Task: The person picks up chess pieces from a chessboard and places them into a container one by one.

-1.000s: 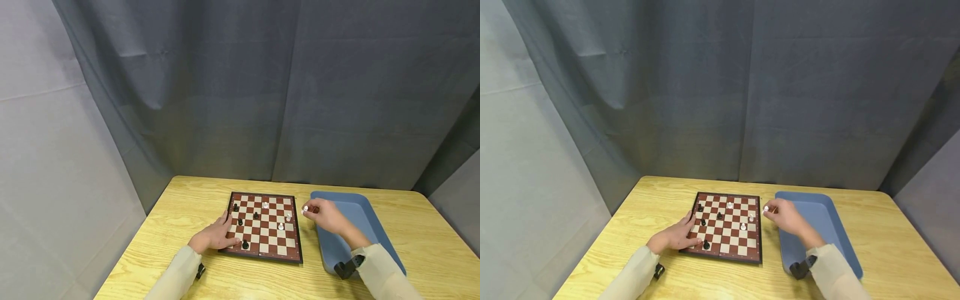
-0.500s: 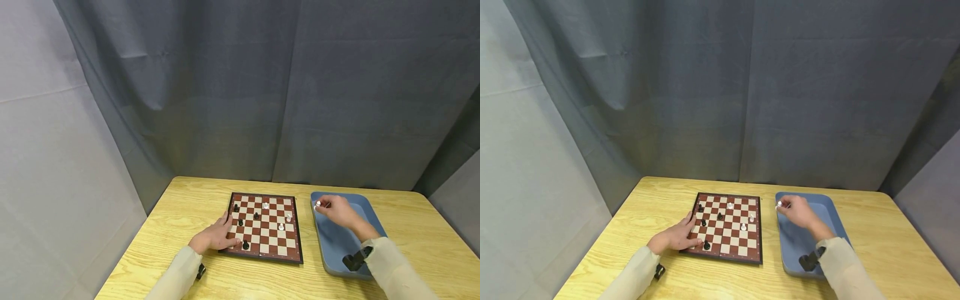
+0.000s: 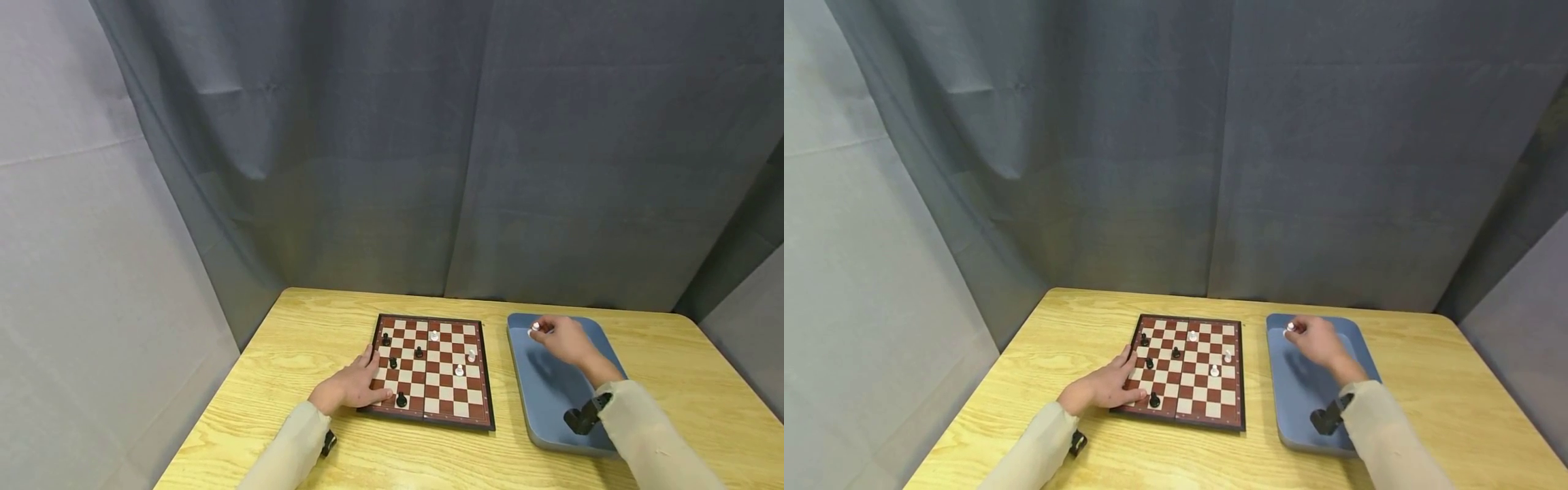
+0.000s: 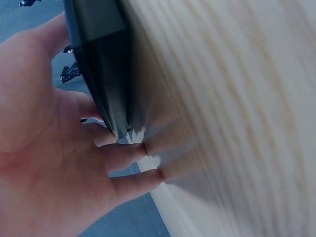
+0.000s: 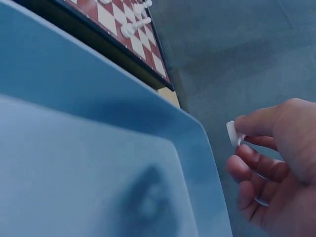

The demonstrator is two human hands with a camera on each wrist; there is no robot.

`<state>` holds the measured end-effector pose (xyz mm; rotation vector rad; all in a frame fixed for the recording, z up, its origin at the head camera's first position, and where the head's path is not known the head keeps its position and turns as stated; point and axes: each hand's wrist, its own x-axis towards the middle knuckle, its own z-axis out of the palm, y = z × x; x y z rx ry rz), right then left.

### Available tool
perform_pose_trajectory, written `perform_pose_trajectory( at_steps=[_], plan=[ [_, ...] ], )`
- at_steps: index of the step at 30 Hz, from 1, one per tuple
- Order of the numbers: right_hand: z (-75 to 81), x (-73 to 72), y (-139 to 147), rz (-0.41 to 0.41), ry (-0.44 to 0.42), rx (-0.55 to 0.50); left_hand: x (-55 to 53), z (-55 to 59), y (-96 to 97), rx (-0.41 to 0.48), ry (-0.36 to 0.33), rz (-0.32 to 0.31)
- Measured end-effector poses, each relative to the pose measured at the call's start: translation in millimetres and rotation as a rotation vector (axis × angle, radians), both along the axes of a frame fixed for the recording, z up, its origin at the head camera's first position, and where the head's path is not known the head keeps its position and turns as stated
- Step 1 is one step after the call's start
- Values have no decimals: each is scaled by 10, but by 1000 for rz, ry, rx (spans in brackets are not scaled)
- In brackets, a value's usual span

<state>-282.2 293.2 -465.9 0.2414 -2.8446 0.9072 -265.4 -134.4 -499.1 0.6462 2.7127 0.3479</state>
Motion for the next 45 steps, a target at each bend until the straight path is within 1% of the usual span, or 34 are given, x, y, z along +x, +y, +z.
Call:
perform_pose_trajectory(
  at_steps=[8,14,18,24,31,37,41,45],
  plan=[
    [-92,-20,125,-13,-57,-15,0,0,8,1,-17,3],
    [-141,-39,178,-55,-92,2,0,-44,13,-8,-12,8],
    [-172,-51,201,-79,-111,18,8,-54,14,1,-10,12],
    [-212,-58,224,-85,-115,10,27,-35,15,6,-9,8],
    [-193,-52,235,-72,-81,21,38,-31,19,5,-7,10],
    [-115,-40,147,-50,-61,36,30,-33,13,6,-7,15],
    [-59,-21,-8,-31,-52,20,8,-37,6,0,1,17],
    [-40,-20,-196,2,-49,-15,-8,-42,3,-6,5,17]
  ],
)
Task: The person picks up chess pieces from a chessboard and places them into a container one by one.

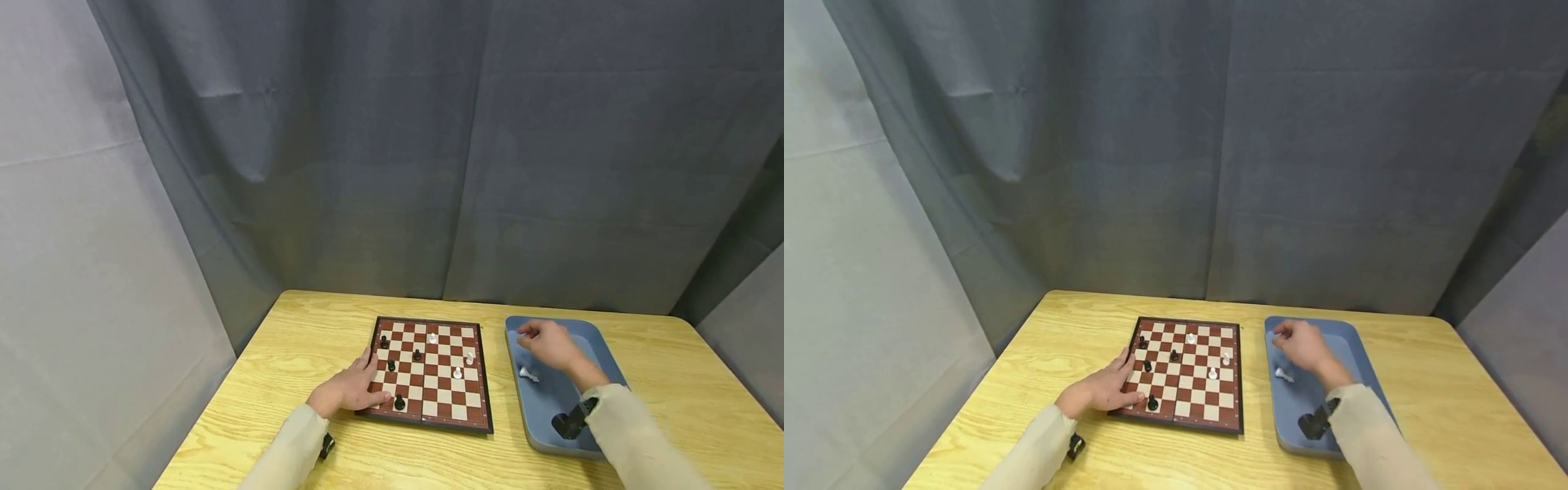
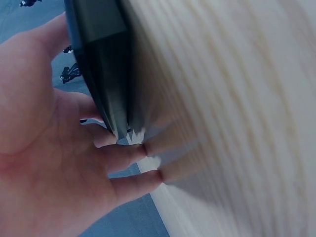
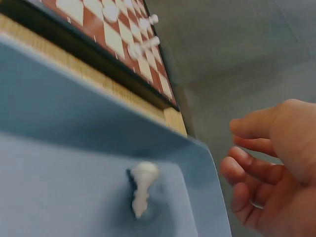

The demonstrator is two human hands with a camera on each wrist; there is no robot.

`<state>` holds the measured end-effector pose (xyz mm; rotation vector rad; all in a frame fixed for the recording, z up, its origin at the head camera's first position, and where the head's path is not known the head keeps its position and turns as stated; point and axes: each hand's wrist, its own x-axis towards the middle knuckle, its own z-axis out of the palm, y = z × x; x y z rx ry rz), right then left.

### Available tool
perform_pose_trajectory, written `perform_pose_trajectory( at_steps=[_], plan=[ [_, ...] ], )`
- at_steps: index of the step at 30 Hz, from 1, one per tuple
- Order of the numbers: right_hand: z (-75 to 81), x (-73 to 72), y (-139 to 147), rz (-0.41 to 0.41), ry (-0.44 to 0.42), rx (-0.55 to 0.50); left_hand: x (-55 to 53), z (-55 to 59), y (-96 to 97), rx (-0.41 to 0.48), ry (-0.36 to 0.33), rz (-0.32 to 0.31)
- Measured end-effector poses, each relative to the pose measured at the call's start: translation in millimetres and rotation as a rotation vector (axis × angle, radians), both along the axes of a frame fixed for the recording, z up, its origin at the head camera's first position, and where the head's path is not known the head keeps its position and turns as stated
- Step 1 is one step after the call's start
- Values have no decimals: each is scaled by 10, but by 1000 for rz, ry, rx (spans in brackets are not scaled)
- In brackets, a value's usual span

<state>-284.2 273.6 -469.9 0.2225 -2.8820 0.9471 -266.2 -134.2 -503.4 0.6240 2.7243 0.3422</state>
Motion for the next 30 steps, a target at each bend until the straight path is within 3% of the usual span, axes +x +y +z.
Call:
perform_pose_trajectory(
  at_steps=[14,22,30],
  plan=[
    [-91,2,-526,166,-68,-91,12,14,17,-17,-9,-3],
    [-223,-3,-709,132,-120,-120,16,17,27,-14,-4,-2],
    [-310,8,-800,118,-113,-133,14,3,35,-10,3,-5]
  ],
)
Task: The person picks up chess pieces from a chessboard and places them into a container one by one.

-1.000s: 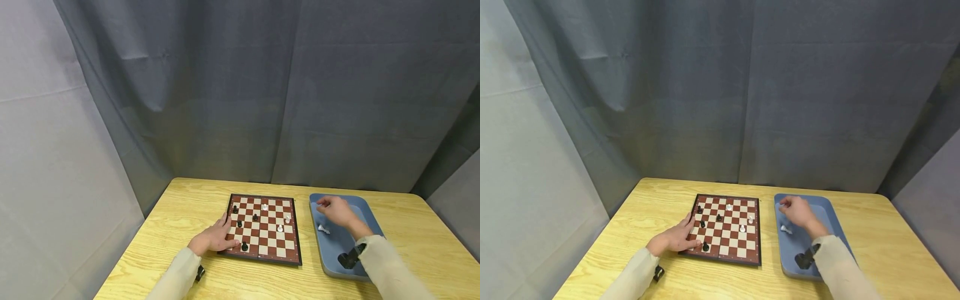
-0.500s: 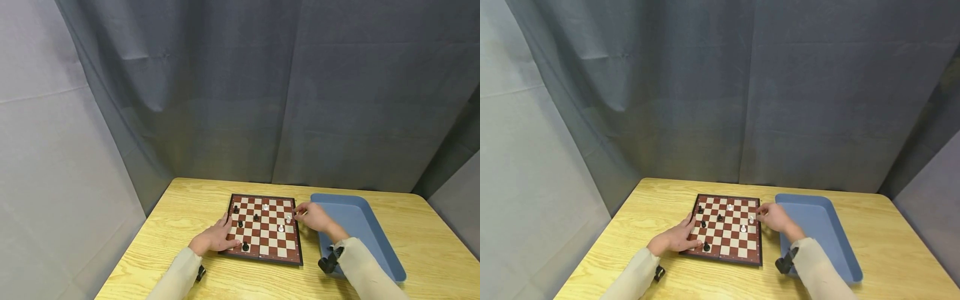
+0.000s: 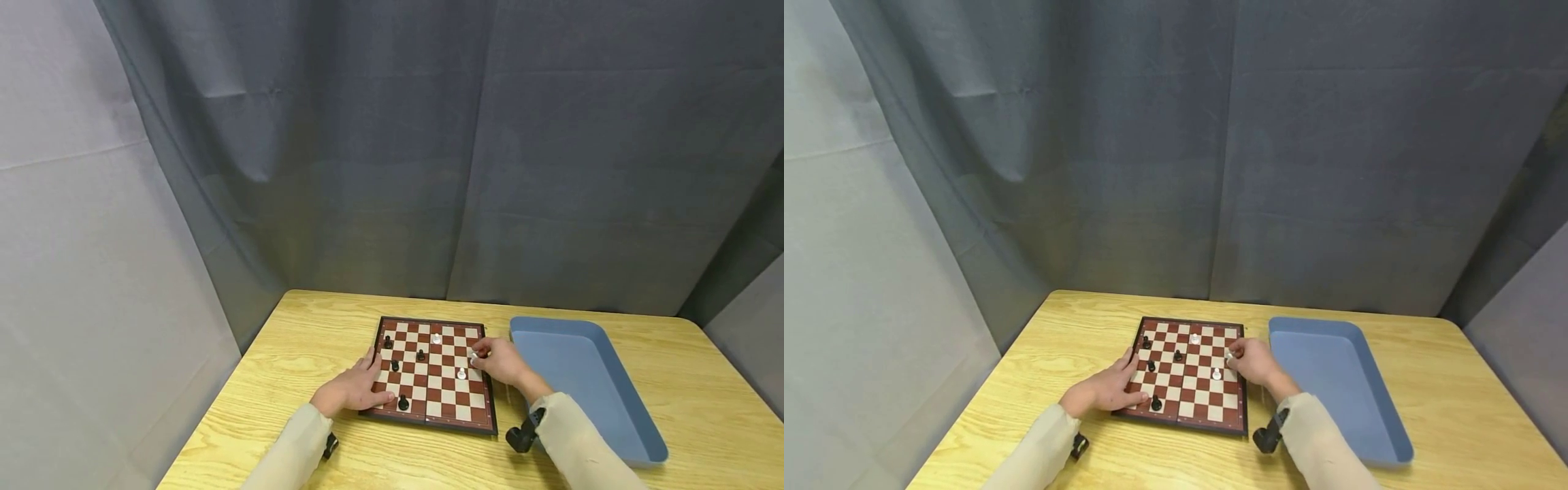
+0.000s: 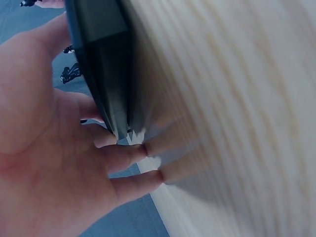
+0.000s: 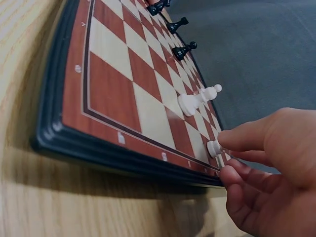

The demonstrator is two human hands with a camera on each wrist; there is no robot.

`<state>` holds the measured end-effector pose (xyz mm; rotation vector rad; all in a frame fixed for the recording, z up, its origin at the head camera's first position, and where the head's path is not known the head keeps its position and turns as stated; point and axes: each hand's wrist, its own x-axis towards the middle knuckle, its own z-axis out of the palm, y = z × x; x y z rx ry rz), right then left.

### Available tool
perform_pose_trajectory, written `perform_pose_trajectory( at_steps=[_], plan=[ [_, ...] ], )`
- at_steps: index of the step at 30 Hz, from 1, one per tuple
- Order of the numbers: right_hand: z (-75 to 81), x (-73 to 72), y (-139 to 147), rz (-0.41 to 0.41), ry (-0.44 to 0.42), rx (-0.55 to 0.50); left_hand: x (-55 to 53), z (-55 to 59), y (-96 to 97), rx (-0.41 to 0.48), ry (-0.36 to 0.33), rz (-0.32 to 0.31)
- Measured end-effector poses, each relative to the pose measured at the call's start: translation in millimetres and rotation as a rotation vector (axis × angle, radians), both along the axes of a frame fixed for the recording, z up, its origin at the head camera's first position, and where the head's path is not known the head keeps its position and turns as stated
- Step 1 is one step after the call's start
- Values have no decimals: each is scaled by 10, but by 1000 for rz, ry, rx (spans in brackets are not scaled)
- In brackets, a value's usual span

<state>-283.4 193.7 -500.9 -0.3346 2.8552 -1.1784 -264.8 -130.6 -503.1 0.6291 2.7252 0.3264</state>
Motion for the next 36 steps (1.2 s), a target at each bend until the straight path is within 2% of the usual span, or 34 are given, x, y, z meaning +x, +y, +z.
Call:
perform_pose_trajectory(
  at_steps=[9,26,36],
  plan=[
    [-60,-6,-59,-19,21,41,-6,-13,-16,-1,-6,9],
    [-45,26,-54,0,77,81,2,-7,-12,3,-6,0],
    [-5,54,-50,19,65,59,26,2,-34,5,-16,9]
  ],
)
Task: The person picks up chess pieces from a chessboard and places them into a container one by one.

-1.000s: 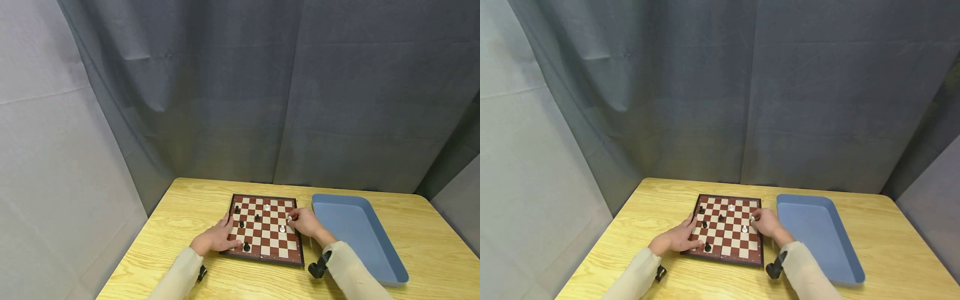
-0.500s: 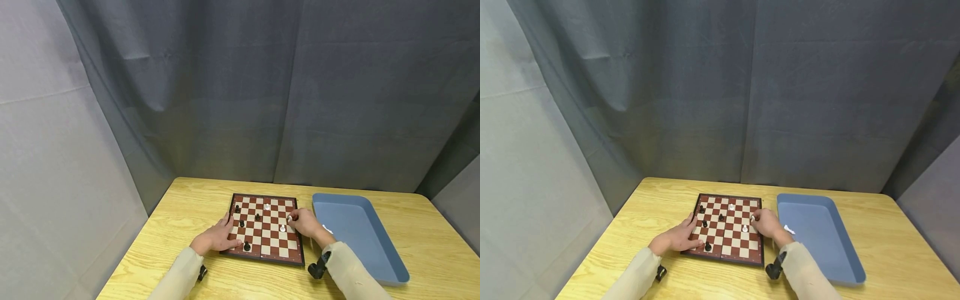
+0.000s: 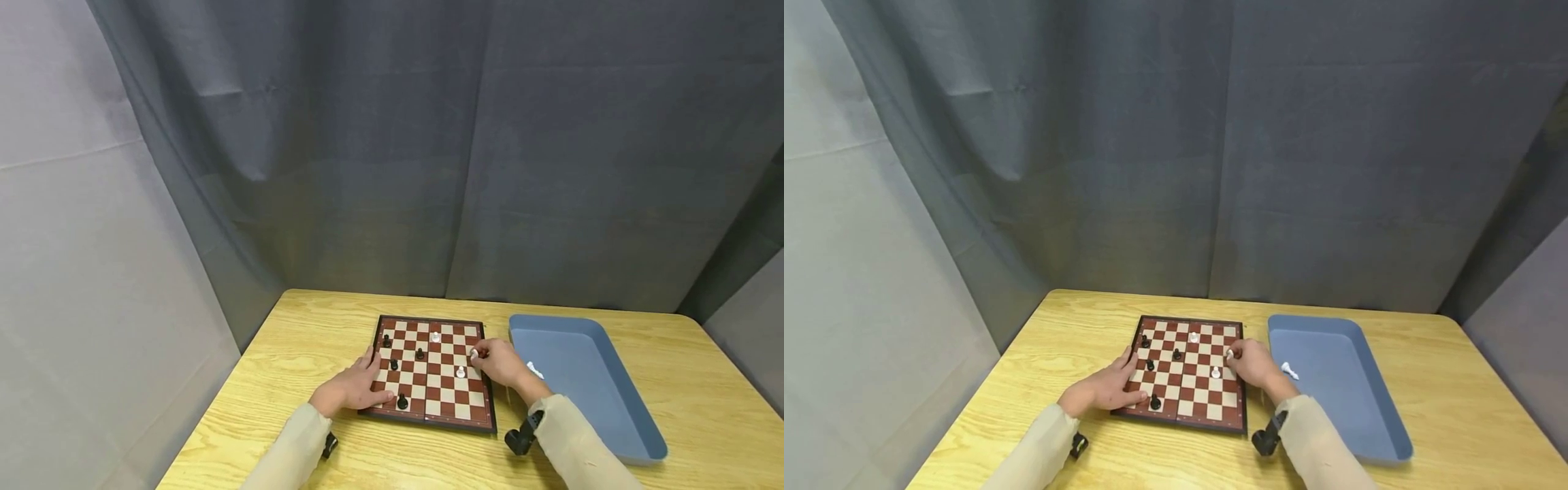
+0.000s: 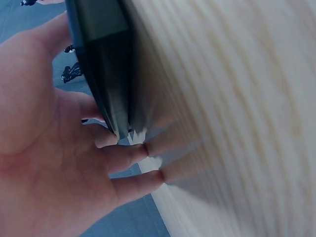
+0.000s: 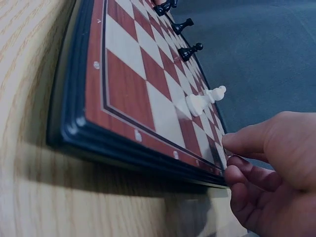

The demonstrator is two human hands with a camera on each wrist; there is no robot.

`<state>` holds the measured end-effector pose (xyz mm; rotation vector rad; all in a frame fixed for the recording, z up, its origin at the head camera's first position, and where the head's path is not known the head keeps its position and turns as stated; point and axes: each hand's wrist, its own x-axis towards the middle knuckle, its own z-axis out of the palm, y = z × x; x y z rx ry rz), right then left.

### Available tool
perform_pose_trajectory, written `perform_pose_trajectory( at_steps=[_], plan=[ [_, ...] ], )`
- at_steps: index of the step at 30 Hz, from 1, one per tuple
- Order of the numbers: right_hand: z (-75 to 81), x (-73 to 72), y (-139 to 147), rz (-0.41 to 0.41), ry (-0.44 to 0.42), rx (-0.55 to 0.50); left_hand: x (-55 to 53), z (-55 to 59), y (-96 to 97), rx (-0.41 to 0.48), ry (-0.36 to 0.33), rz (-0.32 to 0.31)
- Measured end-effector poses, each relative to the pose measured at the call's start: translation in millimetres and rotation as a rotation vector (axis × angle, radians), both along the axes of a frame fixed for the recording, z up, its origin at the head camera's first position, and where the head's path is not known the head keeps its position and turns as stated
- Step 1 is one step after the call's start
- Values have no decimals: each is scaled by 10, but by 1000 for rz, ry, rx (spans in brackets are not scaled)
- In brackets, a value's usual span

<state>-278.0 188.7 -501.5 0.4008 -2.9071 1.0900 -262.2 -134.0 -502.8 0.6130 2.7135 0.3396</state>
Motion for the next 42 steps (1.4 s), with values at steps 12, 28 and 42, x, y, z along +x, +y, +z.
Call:
perform_pose_trajectory(
  at_steps=[12,28,42],
  plan=[
    [150,4,112,-16,24,-10,4,37,-10,9,-2,-1],
    [321,30,358,-22,85,12,-28,17,13,-12,4,-13],
    [370,-5,581,-52,100,56,-25,44,-1,-8,-5,-16]
  ],
)
